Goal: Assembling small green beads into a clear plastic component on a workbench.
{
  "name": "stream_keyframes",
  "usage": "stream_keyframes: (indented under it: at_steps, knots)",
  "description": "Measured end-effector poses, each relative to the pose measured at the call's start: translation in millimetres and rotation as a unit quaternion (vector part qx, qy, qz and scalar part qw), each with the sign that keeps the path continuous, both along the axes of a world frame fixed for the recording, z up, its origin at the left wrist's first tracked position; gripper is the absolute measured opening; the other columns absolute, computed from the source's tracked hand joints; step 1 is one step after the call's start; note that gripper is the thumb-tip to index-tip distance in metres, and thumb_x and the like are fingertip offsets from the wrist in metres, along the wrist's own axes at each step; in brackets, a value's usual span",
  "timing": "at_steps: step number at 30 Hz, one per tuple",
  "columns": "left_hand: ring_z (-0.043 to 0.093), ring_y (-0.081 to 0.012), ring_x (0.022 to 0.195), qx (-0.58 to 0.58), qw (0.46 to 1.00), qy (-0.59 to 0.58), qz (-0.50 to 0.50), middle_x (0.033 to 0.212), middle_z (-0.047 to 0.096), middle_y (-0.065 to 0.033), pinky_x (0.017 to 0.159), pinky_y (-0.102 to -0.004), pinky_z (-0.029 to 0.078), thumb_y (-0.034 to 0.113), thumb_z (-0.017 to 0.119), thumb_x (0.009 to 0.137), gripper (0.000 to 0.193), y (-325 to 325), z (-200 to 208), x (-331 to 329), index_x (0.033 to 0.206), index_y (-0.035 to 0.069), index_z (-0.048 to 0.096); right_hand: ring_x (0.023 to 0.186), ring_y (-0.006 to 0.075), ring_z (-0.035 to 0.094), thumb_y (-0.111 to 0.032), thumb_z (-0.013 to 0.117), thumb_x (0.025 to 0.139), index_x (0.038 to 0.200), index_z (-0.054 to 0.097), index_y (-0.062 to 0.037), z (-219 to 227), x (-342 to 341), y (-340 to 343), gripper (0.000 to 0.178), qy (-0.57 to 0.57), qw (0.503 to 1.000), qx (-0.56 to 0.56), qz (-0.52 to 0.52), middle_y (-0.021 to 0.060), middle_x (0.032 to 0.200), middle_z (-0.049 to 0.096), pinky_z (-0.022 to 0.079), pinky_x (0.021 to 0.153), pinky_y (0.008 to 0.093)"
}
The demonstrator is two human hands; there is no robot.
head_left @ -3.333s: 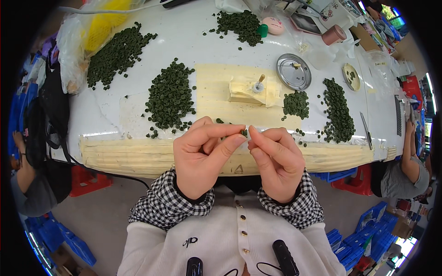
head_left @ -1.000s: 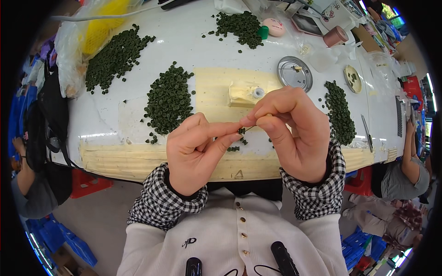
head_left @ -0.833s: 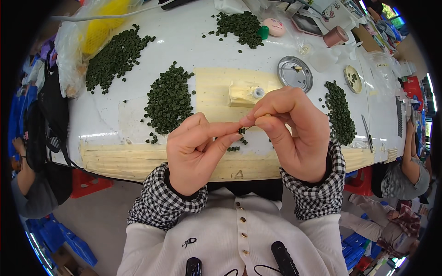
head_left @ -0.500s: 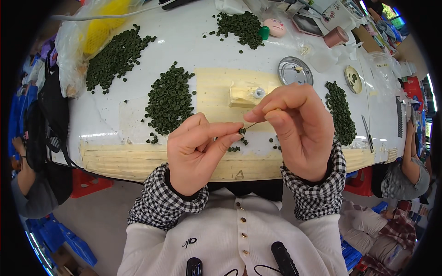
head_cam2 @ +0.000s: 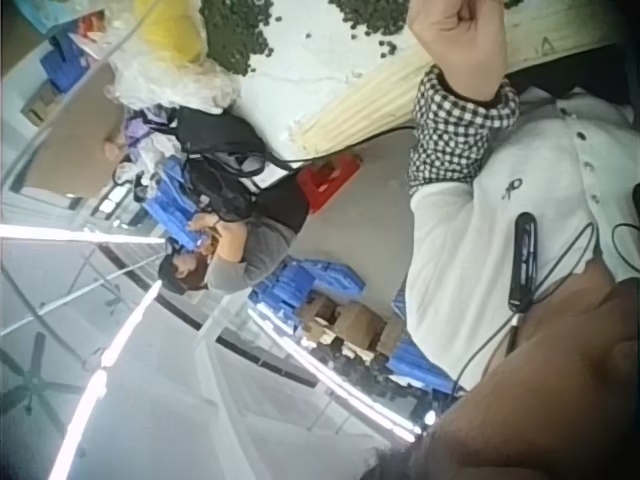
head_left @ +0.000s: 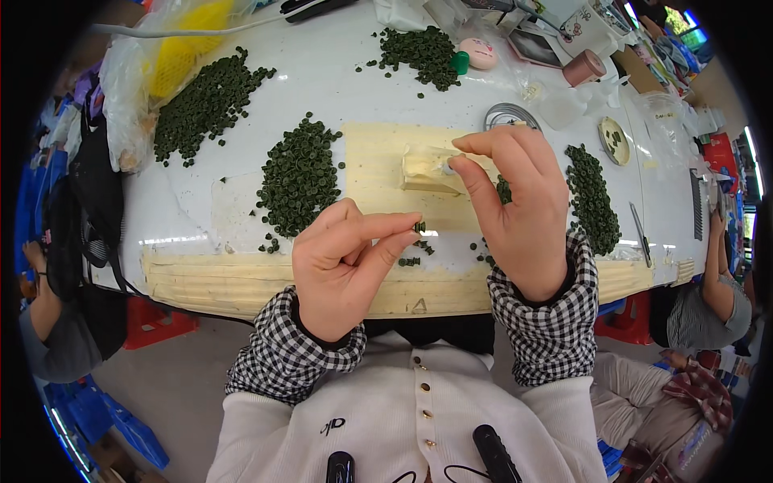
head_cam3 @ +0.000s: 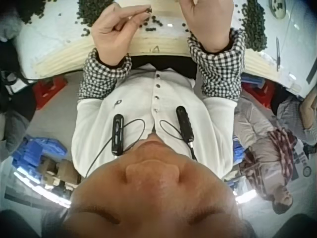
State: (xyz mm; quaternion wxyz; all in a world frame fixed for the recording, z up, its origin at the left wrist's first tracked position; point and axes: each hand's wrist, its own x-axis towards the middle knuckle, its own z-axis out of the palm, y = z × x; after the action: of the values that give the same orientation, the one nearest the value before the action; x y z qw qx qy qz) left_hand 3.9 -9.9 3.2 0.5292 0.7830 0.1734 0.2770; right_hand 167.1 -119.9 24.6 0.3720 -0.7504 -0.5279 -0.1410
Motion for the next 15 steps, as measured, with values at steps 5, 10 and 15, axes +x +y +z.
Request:
stream_keyframes:
  at_steps: [5,10,15]
  knots:
    - [0.033,-0.0067,0.058,0.006,1.0,-0.022,0.018,0.062,0.037,0.0043,0.053,-0.0209,0.028,-0.001,0.073,0.076,0.021,1.1,-2.9,-1.5,0.097,0.005,0.072,0.072,0.0239,0.059,0.0,0.07,0.077,0.091,0.066,-0.0011,17.8,-26.7,-18.5,0.015,0.151,0.988,-0.006,0.037,0.0104,0.082,0.061,0.047,0.063,0.0311]
    - [0.035,-0.0066,0.055,0.029,0.999,-0.034,0.017,0.061,0.041,0.0031,0.05,-0.0206,0.029,0.0,0.074,0.075,0.025,2.2,-7.1,-1.7,0.099,0.007,0.073,0.071,0.0189,0.062,0.004,0.065,0.081,0.106,0.067,0.0008,8.2,-47.2,-26.6,0.026,0.281,0.954,-0.007,0.102,0.0115,0.087,0.064,0.049,0.063,0.0259]
    - [0.037,-0.0073,0.055,0.062,0.997,-0.033,0.01,0.063,0.042,0.0019,0.05,-0.0208,0.031,-0.001,0.073,0.076,0.028,2.0,-5.6,-2.2,0.102,0.008,0.073,0.071,0.019,0.062,0.005,0.063,0.081,0.11,0.066,0.0008,0.3,-50.6,-27.5,0.029,0.31,0.943,-0.001,0.122,0.0121,0.089,0.065,0.05,0.063,0.0262]
